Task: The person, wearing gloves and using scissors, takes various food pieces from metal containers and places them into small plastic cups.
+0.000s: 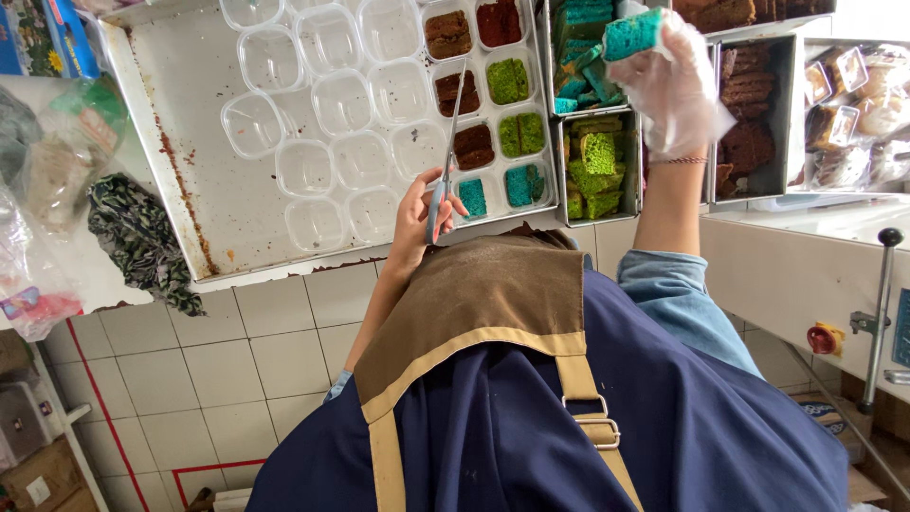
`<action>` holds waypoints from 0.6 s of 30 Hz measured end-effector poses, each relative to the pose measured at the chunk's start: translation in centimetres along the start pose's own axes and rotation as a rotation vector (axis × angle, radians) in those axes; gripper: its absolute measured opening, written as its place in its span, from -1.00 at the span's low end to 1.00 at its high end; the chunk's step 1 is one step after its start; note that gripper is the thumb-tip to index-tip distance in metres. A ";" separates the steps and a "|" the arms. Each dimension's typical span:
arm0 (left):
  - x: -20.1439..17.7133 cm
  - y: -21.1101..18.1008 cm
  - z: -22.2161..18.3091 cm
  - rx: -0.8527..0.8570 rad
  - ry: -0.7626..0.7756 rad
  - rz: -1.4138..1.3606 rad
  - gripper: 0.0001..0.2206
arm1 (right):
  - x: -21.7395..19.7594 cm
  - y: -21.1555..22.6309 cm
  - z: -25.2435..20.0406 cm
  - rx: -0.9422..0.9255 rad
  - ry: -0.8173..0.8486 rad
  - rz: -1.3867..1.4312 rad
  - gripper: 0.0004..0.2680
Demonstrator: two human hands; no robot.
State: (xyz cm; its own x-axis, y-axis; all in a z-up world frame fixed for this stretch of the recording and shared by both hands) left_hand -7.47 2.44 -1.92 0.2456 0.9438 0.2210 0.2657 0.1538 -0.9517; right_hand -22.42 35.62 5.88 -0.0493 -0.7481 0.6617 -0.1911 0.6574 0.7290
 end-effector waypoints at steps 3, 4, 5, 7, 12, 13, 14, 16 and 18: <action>1.0 0.7 1.1 -0.021 0.002 0.055 -0.44 | -1.5 -2.0 1.5 0.035 -0.200 -0.028 -0.88; 1.7 1.2 1.5 -0.033 0.020 0.105 -0.42 | -2.5 -2.5 1.8 0.044 -0.289 -0.091 -0.81; 2.2 1.6 2.1 -0.046 0.037 0.156 -0.40 | -3.2 -2.7 2.1 0.045 -0.288 -0.091 -0.81; 2.6 1.7 4.1 0.001 0.050 0.231 -0.38 | -4.6 -2.4 2.2 0.020 -0.231 -0.471 -0.77; 3.1 0.0 7.5 0.171 0.119 0.203 -0.37 | -6.2 -2.1 2.7 -0.225 -0.191 -0.566 -0.70; 3.1 -0.1 8.2 0.139 0.114 0.265 -0.36 | -5.1 -1.3 2.2 -0.339 -0.128 -0.515 -0.65; 3.1 -0.4 8.6 0.111 0.107 0.328 -0.35 | -4.1 -1.0 1.8 -0.339 -0.128 -0.514 -0.65; 3.4 -0.9 9.1 0.075 0.106 0.378 -0.34 | -2.2 -0.7 0.9 -0.266 -0.184 -0.345 -0.72; 3.9 -1.3 9.4 0.047 0.107 0.429 -0.33 | -0.5 -0.2 0.2 -0.201 -0.236 -0.174 -0.78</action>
State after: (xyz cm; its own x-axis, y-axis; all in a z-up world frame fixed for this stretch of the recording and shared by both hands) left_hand -15.61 8.64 -1.87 0.4199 0.8900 -0.1779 0.0770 -0.2303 -0.9701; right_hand -22.54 35.86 5.40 -0.2627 -0.8352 0.4831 -0.0207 0.5054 0.8626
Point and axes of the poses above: each hand's wrist, its own z-axis towards the middle knuckle, its own x-axis out of the palm, y = z × x, the point moved 8 cm from there along z, towards the middle knuckle, and after that the axes turned 10 degrees about z, right-handed, at the moved point
